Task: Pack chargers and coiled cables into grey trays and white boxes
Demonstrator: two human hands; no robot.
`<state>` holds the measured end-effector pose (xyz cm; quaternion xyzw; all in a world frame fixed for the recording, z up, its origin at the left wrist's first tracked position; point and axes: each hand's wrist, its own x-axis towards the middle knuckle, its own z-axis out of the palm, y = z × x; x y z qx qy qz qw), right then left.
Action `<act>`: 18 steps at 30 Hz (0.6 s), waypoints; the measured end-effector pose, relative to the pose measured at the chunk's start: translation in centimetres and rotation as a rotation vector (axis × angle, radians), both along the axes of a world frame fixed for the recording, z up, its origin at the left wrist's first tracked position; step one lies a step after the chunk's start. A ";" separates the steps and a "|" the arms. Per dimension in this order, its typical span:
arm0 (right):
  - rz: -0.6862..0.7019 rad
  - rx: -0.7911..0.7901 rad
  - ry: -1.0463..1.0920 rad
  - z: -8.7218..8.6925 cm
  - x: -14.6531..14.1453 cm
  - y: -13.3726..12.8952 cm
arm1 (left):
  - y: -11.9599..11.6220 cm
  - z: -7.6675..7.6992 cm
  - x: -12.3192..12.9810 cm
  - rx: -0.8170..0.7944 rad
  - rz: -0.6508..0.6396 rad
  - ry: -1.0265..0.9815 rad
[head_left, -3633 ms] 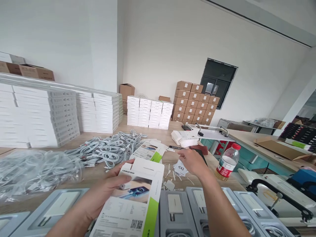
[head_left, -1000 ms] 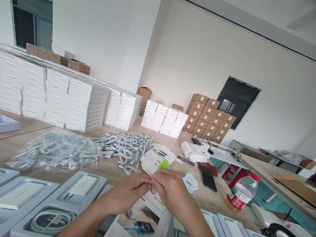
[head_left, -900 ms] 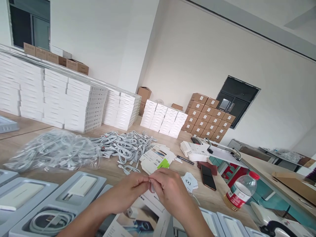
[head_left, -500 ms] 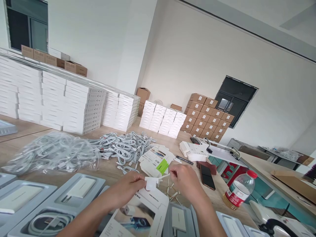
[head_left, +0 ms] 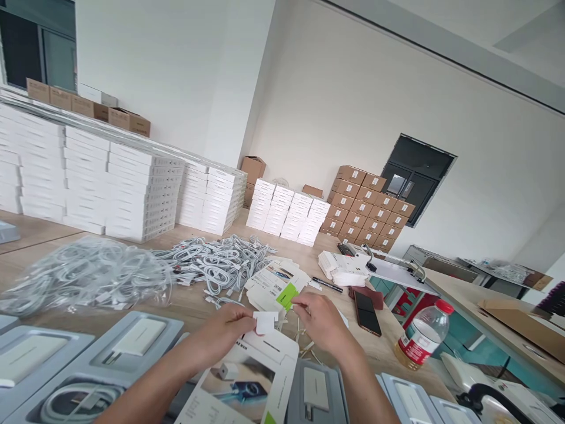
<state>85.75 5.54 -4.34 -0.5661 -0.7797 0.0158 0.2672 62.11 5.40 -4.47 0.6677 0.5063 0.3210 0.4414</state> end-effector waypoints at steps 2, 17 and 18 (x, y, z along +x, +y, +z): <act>0.104 -0.019 0.151 0.8 -1.3 -0.7 | 0.0 -0.1 0.0 0.010 -0.026 -0.044; 0.199 0.032 0.350 1.6 -2.5 -1.3 | 0.9 -0.9 -0.4 0.025 -0.075 -0.182; 0.204 0.050 0.324 1.6 -2.5 -1.3 | 1.0 -0.9 -0.4 0.017 -0.064 -0.203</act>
